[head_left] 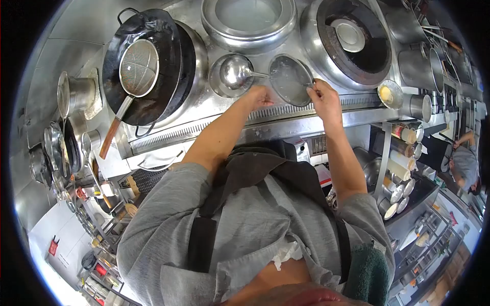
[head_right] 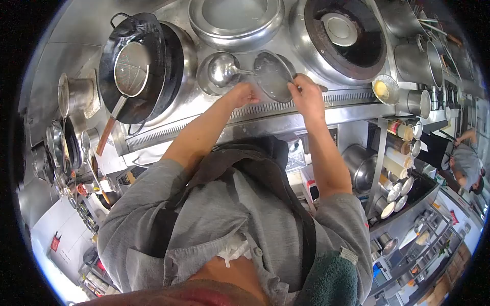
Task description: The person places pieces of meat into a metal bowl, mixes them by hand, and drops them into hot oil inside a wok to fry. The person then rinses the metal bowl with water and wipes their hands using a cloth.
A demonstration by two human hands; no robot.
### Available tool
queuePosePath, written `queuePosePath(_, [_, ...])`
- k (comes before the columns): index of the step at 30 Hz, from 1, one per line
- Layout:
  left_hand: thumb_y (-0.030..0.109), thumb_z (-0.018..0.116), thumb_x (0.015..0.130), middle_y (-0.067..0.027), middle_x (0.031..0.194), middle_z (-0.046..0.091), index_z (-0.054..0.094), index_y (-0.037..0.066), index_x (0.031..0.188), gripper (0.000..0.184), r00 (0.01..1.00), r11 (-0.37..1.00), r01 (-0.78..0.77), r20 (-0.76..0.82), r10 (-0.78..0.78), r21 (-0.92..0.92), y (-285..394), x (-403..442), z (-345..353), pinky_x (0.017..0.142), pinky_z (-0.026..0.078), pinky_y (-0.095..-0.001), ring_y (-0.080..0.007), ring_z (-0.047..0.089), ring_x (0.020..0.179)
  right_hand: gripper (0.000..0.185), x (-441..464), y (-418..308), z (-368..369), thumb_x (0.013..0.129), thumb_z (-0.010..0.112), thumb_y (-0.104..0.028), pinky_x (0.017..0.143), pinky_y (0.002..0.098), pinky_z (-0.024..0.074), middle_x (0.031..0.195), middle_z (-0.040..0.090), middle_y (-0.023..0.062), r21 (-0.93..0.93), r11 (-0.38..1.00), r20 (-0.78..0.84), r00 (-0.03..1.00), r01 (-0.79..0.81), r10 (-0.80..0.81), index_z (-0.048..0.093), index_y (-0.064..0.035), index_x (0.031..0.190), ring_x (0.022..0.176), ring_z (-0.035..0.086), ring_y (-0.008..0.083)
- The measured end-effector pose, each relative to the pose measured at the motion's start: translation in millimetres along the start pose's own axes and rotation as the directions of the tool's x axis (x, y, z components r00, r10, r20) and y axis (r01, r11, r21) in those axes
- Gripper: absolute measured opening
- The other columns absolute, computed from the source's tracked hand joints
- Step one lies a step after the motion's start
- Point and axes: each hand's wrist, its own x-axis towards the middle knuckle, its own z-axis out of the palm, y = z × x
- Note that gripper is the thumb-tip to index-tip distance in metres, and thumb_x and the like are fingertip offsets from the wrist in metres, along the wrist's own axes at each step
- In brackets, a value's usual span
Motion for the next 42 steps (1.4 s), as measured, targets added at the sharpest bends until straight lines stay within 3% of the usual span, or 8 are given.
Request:
queuePosePath(15, [0.027,0.058,0.088,-0.0091,0.116,0.059,0.054,0.009,0.118,0.036,0.939,0.952,-0.228,0.211,0.27,-0.205,24,-112,-22,0.099,0.038,-0.0483,-0.0261,0.055,0.113,0.006,12,40,22,0.081,0.059,-0.003,0.063,0.0409,0.0531,0.126,0.051,0.019,-0.383,0.904,-0.213,0.934,0.191,-0.287,0.053,-0.0021,0.079,0.079,0.065,0.0335])
queuePosePath(21, [0.03,0.054,0.086,-0.0122,0.101,0.067,0.057,0.014,0.119,0.037,0.894,0.122,-0.048,-0.012,0.447,0.991,-2,-131,-53,0.092,0.043,-0.0459,-0.027,0.062,0.1,0.004,28,108,69,0.083,0.052,-0.005,0.061,0.0473,0.0525,0.116,0.056,0.0229,-0.499,0.858,-0.103,0.975,0.12,-0.196,0.054,-0.0046,0.087,0.073,0.063,0.0393])
queuePosePath(24, [0.032,0.051,0.088,-0.0062,0.067,0.055,0.058,0.005,0.094,0.028,0.893,0.896,-0.399,-0.139,0.428,0.195,2,-179,-65,0.075,0.047,-0.0404,-0.0224,0.057,0.066,0.004,20,90,70,0.085,0.053,-0.007,0.061,0.048,0.0514,0.102,0.061,0.0206,-0.446,0.878,-0.237,0.923,0.175,-0.304,0.053,-0.0036,0.084,0.073,0.062,0.0397])
queuePosePath(25, [0.034,0.051,0.088,-0.0032,0.059,0.048,0.056,0.004,0.083,0.03,0.935,0.814,-0.34,-0.077,0.346,-0.47,-1,-185,-75,0.068,0.047,-0.0391,-0.0211,0.051,0.056,0.005,19,91,75,0.085,0.053,-0.008,0.06,0.0478,0.0507,0.097,0.062,0.0202,-0.471,0.867,-0.258,0.913,0.166,-0.315,0.053,-0.0034,0.083,0.073,0.062,0.0395])
queuePosePath(29, [0.026,0.053,0.089,0.0024,0.061,0.036,0.057,0.006,0.085,0.022,0.898,0.627,-0.306,0.002,0.441,-0.716,-1,-233,-80,0.059,0.038,-0.0288,-0.013,0.037,0.054,0.008,18,107,88,0.085,0.053,-0.009,0.059,0.0473,0.0487,0.087,0.063,0.0201,-0.508,0.857,-0.101,0.981,0.091,-0.163,0.054,-0.0027,0.081,0.073,0.061,0.04])
queuePosePath(34, [-0.008,0.055,0.07,-0.002,0.078,0.049,0.051,0.005,0.097,0.031,0.796,0.819,-0.569,-0.201,0.572,0.075,-42,-219,-105,0.063,0.042,-0.0259,-0.013,0.047,0.069,0.008,11,111,74,0.081,0.056,-0.009,0.067,0.0502,0.0468,0.078,0.062,0.0217,-0.568,0.823,-0.089,0.995,-0.01,-0.049,0.059,-0.0021,0.084,0.074,0.06,0.0419])
queuePosePath(39, [0.016,0.059,0.08,-0.0119,0.121,0.052,0.052,0.009,0.117,0.038,0.65,0.032,-0.28,0.165,0.742,0.959,-106,-197,-116,0.097,0.038,-0.0459,-0.0294,0.047,0.117,0.013,-7,47,51,0.082,0.059,-0.012,0.063,0.0445,0.0511,0.075,0.063,0.0196,-0.447,0.85,-0.384,0.918,-0.278,0.098,0.058,0.0015,0.081,0.072,0.064,0.037])
queuePosePath(42, [0.031,0.054,0.087,-0.0111,0.138,0.041,0.046,0.013,0.131,0.049,0.669,-0.275,-0.193,0.332,0.665,0.942,-138,-187,-86,0.108,0.024,-0.0517,-0.0263,0.03,0.134,0.022,-42,37,44,0.086,0.058,-0.007,0.056,0.0305,0.0577,0.078,0.057,0.0125,0.449,0.854,-0.405,0.792,-0.261,0.456,0.048,0.0085,0.075,0.069,0.065,0.0227])
